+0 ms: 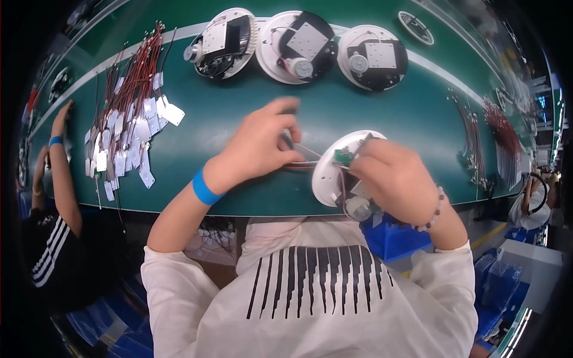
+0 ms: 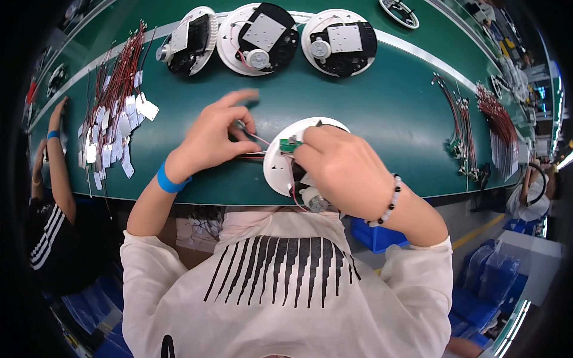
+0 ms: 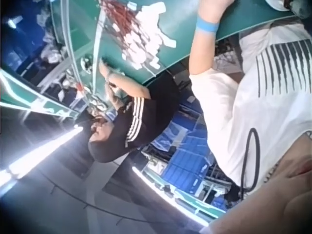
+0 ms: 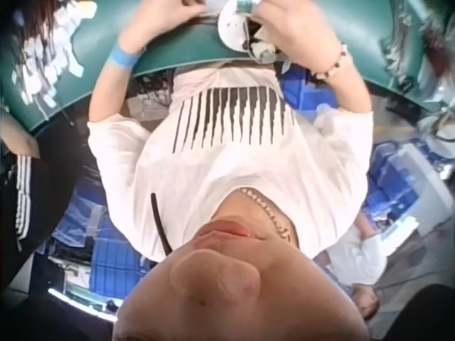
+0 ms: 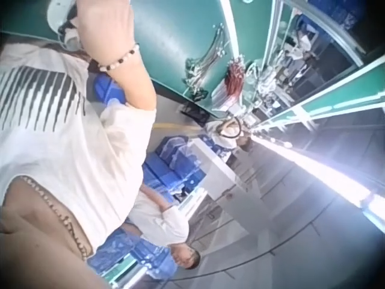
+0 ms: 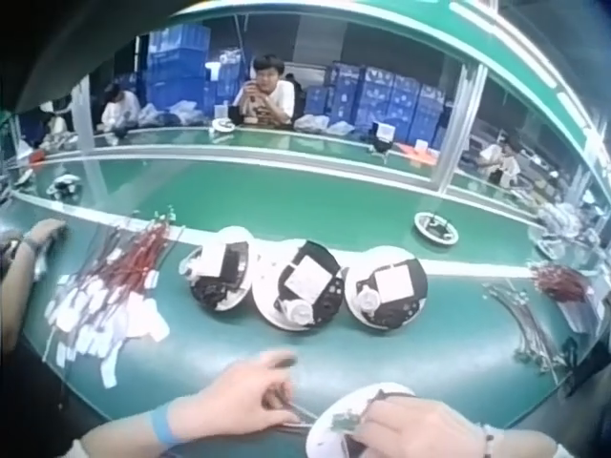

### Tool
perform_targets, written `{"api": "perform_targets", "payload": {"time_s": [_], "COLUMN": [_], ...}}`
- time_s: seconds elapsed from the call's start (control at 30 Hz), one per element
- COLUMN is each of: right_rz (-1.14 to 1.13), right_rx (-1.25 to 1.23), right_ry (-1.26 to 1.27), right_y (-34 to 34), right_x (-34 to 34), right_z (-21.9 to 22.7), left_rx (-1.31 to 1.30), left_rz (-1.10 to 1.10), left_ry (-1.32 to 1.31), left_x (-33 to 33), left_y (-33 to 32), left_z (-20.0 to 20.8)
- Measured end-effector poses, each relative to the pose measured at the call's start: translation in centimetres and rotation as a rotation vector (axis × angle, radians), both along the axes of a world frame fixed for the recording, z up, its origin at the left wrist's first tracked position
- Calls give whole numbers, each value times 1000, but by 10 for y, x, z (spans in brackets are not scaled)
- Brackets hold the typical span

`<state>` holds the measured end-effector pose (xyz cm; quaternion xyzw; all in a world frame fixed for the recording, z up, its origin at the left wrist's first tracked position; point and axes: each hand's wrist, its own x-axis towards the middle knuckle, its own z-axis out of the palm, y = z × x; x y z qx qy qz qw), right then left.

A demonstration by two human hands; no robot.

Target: Manual assembly of electronic parts into plastic housings on a factory production line.

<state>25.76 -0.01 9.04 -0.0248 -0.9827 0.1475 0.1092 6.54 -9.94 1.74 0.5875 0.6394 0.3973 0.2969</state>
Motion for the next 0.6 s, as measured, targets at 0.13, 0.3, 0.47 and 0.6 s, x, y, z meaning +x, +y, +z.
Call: {"api": "perform_targets", "payload": {"time_s": [0.13, 0.3, 0.47, 0.6], "right_rz": [-35, -22, -18, 10], "right_rx": [-61, -50, -49, -77], "right_ry": [61, 72, 89, 109], "right_y": [5, 4, 3, 8], "right_x": [3, 3, 6, 6], "right_z": [-2, -2, -4, -3], "left_rx": [289, 197, 260, -51], "left_rz": [22, -172, -418, -392], "left_ry": [264, 158, -27, -314], "left_x": [8, 7, 12, 7], "left_y": [-8, -4, 5, 5], "left_z": [12, -1, -23, -23]}}
